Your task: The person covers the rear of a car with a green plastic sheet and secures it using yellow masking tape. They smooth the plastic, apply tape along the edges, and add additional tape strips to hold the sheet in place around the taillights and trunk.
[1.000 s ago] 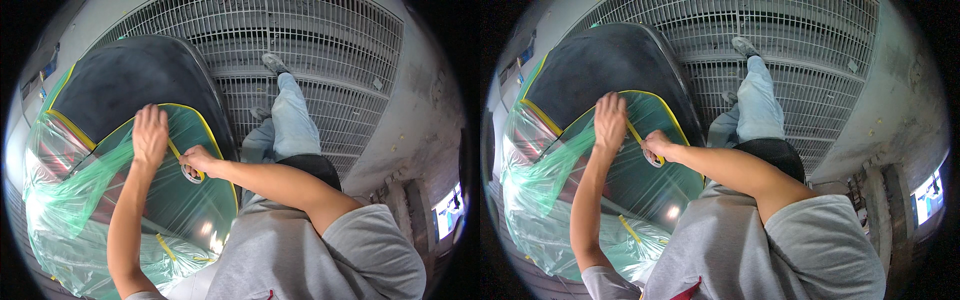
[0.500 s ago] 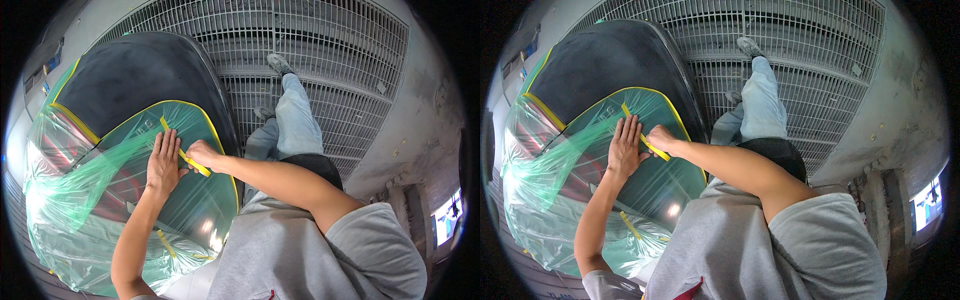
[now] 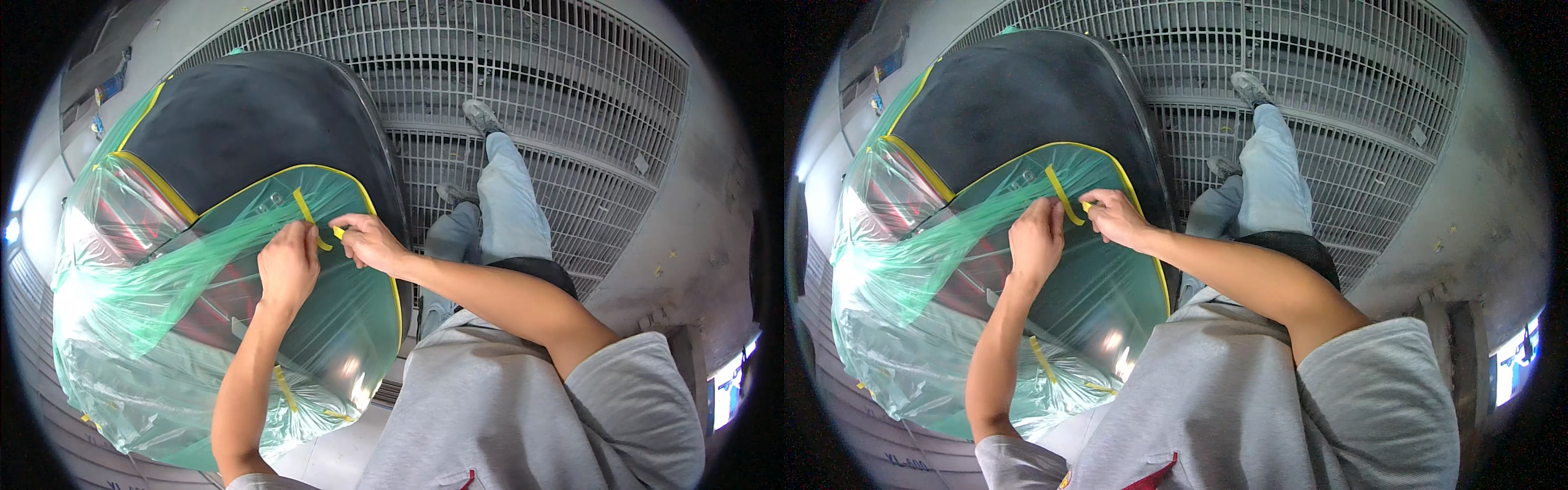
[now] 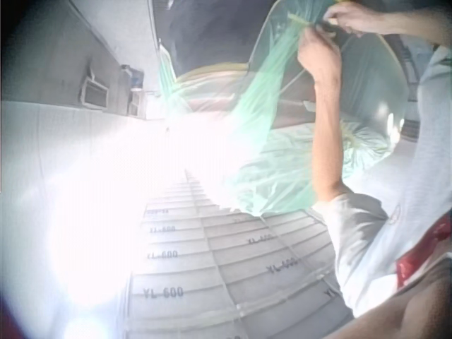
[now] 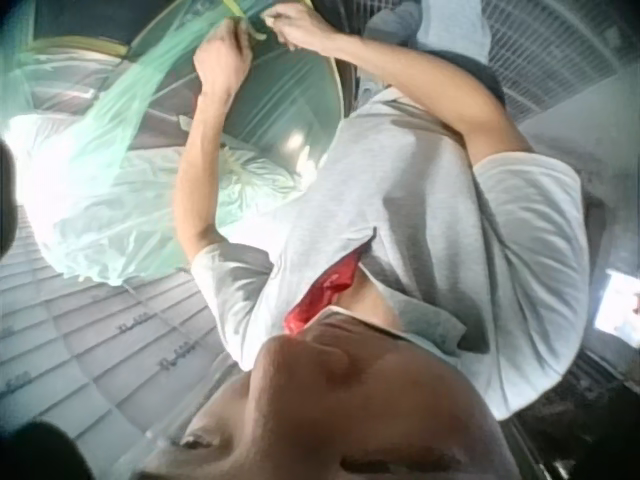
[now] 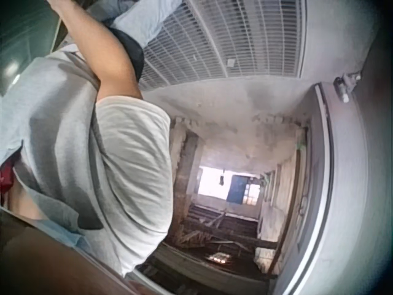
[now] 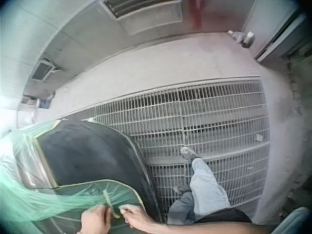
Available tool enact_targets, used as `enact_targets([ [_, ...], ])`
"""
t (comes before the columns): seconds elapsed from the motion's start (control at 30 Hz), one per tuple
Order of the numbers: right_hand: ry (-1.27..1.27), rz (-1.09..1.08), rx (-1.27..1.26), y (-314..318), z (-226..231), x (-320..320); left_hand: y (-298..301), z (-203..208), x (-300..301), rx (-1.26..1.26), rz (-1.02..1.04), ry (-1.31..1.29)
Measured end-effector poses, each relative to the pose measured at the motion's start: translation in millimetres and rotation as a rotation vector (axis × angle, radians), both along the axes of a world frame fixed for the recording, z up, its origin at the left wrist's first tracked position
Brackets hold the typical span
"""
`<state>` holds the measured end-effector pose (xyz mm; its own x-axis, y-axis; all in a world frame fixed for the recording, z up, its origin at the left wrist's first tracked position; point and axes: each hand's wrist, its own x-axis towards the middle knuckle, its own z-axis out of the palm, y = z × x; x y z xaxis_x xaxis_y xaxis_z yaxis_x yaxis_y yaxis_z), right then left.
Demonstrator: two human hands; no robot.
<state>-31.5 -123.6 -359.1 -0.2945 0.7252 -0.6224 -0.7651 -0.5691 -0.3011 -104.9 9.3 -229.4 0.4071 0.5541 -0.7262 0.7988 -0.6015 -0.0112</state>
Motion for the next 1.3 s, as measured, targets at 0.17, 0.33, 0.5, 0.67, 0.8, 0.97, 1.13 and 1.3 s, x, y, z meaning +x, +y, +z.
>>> enact_targets([
  [0.17, 0.018, -0.114, 0.080, 29, 32, 14, 13, 2, 14, -0.116, 0.594, -0.066],
  [0.33, 0.009, -0.121, 0.062, 42, 55, 18, 26, 19, 17, -0.076, 0.397, -0.042],
  [0.5, -0.112, -0.125, 0.166, 46, 73, 19, 40, 43, 26, 0.155, -0.123, -0.234],
  [0.67, -0.099, -0.051, 0.192, 52, 83, 17, 73, 75, 42, 0.388, -0.376, -0.208],
  [0.8, 0.067, 0.096, 0.137, 62, 73, 11, 100, 74, 47, 0.406, -0.476, -0.146],
  [0.97, 0.169, 0.288, -0.008, 71, 53, 3, 99, 53, 48, 0.299, -0.610, -0.004],
  [1.13, 0.306, 0.263, -0.058, 65, 56, -20, 96, 54, 44, 0.322, -0.525, 0.181],
  [1.3, 0.293, 0.208, -0.078, 59, 58, -35, 72, 52, 27, 0.224, -0.715, 0.034],
])
